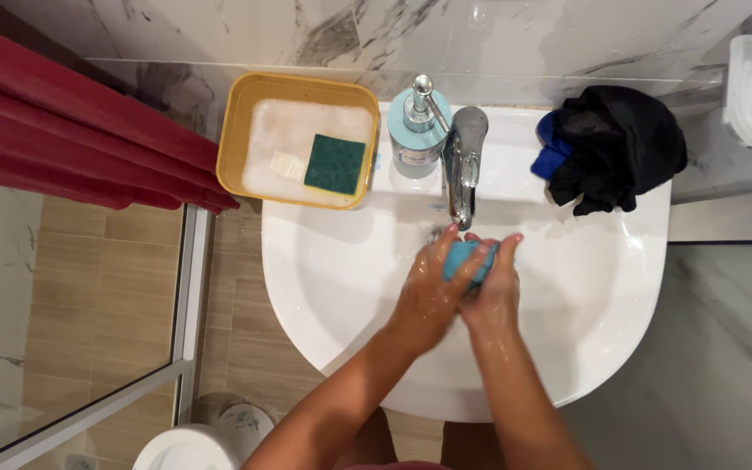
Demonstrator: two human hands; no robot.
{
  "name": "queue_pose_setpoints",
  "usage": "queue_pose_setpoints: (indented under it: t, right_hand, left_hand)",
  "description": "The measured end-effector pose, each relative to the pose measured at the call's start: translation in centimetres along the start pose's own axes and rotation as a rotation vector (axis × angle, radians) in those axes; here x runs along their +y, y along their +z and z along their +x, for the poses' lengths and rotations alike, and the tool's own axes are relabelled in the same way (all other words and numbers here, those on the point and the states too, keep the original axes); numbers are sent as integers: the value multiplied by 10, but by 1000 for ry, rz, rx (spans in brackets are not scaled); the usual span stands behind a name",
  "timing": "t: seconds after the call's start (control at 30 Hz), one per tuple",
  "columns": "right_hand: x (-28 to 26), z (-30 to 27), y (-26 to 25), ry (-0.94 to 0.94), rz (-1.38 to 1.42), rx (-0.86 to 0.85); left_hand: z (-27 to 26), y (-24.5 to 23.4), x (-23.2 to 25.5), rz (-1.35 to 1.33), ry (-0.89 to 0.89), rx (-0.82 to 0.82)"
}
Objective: Hand washing several items of clothing in a bathroom sink and hanging them on a rack.
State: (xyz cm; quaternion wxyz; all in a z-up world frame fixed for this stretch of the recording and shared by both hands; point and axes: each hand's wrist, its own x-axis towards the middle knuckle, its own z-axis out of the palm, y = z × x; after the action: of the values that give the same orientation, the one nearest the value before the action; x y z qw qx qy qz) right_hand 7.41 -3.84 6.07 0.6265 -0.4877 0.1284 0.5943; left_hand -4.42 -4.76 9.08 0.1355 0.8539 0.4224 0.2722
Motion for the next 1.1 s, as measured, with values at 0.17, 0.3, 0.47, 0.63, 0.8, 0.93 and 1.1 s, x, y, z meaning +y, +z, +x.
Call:
queue_pose_setpoints:
  t: [0.17,0.3,0.47,0.63,0.8,0.93,1.1]
  right_hand:
    - [4,-34,14,-454,-29,-50]
    - [3,-29,3,-607,-127,-72]
    - [-1,-21,-9,-572,-197,-146]
    - [-3,-12,-9,-396,-328,-292]
    - [-6,-9,-12,-256,-539,-430]
    - [2,-12,-16,-195,-631,-441]
    - [24,-6,-46,-256,-554,-310]
  left_hand:
    - [6,17,-4,-380,-228,147]
    - [7,28,0,-381,-425,22]
    - [3,39,-17,-748,-466,-243]
    - [-5,44,-32,-984,-652,-507]
    - [-14,46,-41,-1143,-949,-823]
    - [-29,46,-58,-1682,-847,-1007]
    - [-22,37,-69,-1178,-757,-1210]
